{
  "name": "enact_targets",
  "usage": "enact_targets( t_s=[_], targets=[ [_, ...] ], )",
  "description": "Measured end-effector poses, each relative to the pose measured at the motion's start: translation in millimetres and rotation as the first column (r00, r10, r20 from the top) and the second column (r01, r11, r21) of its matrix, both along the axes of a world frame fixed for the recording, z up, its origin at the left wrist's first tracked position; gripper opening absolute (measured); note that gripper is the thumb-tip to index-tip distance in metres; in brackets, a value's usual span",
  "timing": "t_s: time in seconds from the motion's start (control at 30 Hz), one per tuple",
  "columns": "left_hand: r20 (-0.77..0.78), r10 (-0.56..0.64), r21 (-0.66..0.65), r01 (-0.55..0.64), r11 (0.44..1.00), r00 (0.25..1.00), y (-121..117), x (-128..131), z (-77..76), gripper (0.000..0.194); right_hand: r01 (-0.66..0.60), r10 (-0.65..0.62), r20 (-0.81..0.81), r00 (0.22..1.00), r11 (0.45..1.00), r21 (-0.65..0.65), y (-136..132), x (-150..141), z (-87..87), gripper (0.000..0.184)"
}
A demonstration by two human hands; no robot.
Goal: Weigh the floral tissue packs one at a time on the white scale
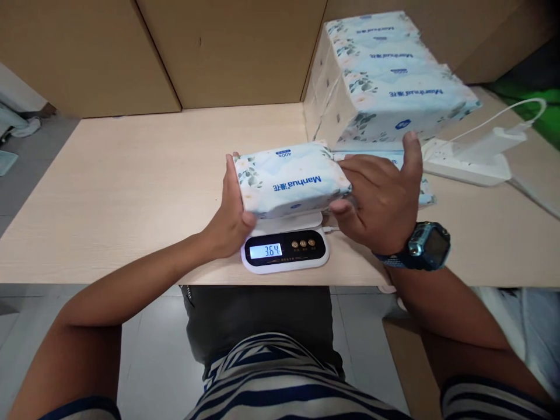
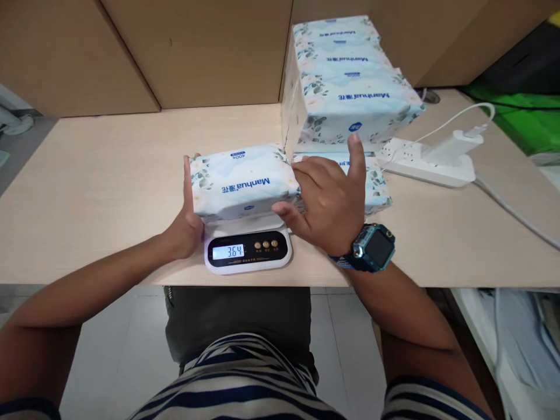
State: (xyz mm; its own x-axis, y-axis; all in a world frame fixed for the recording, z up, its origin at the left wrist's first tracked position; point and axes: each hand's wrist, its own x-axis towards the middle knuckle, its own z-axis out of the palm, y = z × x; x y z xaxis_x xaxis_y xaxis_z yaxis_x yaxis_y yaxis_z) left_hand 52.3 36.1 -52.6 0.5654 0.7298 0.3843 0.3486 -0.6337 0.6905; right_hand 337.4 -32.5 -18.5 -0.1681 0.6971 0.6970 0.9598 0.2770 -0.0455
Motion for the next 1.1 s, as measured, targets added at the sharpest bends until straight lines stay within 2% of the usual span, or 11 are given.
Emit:
enact_targets(
  t_s=[0.1,0.2,0.3,0.37,0.47,0.53,0.6,0.73,0.8,0.93,1.1],
  targets=[
    [-0.002,-0.066,0.035,0.066,0.997,0.998,-0.5,0.1,2.5,0.126,-0.057,0.053,0.039,0.998,0.994,0.089,-3.5,-8.0,5.2,0.088],
    [0.071,-0.007,0.123,-0.002,0.992,0.997,22.8,-13.3,6.6,0.139,-0.134,0.118,0.124,0.985,0.982,0.131,6.6,-23.0,19.3,0.072],
    [0.144,0.108,0.115,-0.125,0.985,0.984,58.1,-39.8,19.9,0.14,-0.14,0.161,0.269,0.95,0.985,-0.097,38.9,-49.7,49.0,0.063],
    [0.149,0.185,0.055,-0.195,0.979,0.971,79.2,-60.3,29.9,0.141,-0.07,0.173,0.353,0.92,0.956,-0.286,69.2,-73.5,71.4,0.063],
    [-0.053,0.324,-0.001,-0.325,0.946,0.944,99.0,-86.8,37.5,0.118,0.068,0.199,0.502,0.842,0.883,-0.465,114.3,-114.2,91.1,0.059],
    [-0.283,0.419,0.024,-0.43,0.903,0.863,104.7,-98.6,36.5,0.092,0.125,0.243,0.587,0.772,0.848,-0.515,137.7,-141.7,90.8,0.05],
    [-0.418,0.511,0.074,-0.532,0.843,0.751,107.3,-104.7,33.0,0.076,0.127,0.275,0.621,0.734,0.843,-0.522,155.9,-166.9,83.6,0.044],
    [-0.496,0.604,0.115,-0.642,0.758,0.624,109.6,-105.1,26.0,0.072,0.1,0.278,0.601,0.749,0.85,-0.517,189.9,-201.5,69.6,0.068],
    [-0.542,0.586,0.11,-0.641,0.76,0.602,108.8,-103.4,24.1,0.065,0.113,0.27,0.569,0.777,0.829,-0.547,209.2,-210.1,68.6,0.077],
    [-0.58,0.554,0.111,-0.617,0.779,0.597,105.7,-101.1,21.9,0.062,0.134,0.238,0.479,0.845,0.772,-0.621,244.3,-219.3,73.7,0.072],
    [-0.582,0.558,0.117,-0.619,0.777,0.591,104.7,-100.0,20.5,0.062,0.132,0.136,0.383,0.914,0.791,-0.597,261.5,-234.8,66.9,0.083]
  ],
)
